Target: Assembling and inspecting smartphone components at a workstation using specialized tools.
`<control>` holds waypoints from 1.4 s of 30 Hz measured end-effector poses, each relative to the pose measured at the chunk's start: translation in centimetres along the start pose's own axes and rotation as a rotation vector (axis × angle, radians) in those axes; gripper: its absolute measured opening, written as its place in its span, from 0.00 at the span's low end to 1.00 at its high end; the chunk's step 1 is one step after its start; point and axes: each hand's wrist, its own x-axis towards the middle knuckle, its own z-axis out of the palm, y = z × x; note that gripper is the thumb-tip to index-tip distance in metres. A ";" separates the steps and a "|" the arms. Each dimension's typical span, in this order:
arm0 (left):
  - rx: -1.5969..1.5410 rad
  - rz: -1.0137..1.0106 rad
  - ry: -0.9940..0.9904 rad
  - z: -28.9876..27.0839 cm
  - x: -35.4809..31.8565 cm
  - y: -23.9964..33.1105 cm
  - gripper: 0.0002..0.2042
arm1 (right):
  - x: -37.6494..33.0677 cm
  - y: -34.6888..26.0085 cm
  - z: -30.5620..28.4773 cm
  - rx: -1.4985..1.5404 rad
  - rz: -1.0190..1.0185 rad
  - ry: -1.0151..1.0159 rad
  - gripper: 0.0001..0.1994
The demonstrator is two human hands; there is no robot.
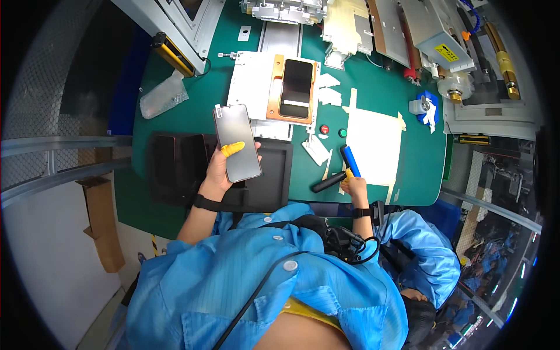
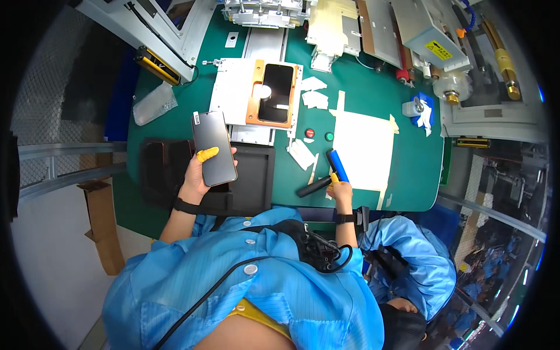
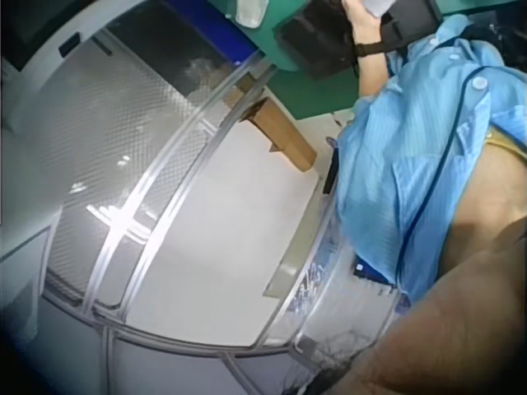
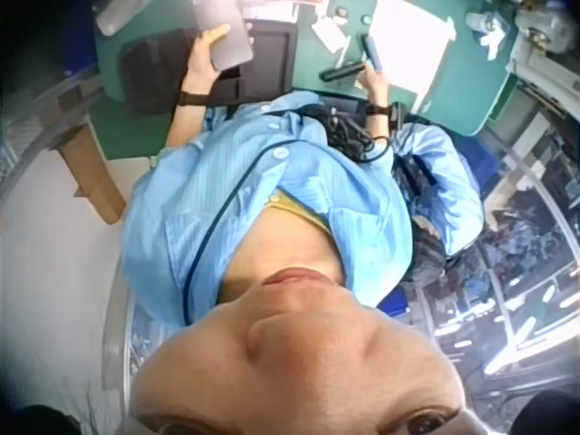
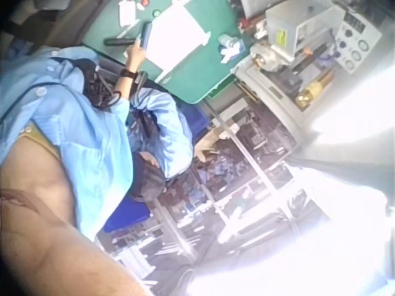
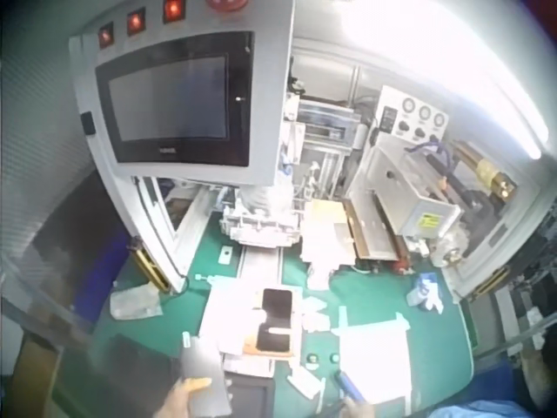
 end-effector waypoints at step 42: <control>-0.260 0.137 0.090 -1.6 -7.1 0.6 0.26 | -8.9 -18.5 10.1 -0.258 -0.599 -0.353 0.15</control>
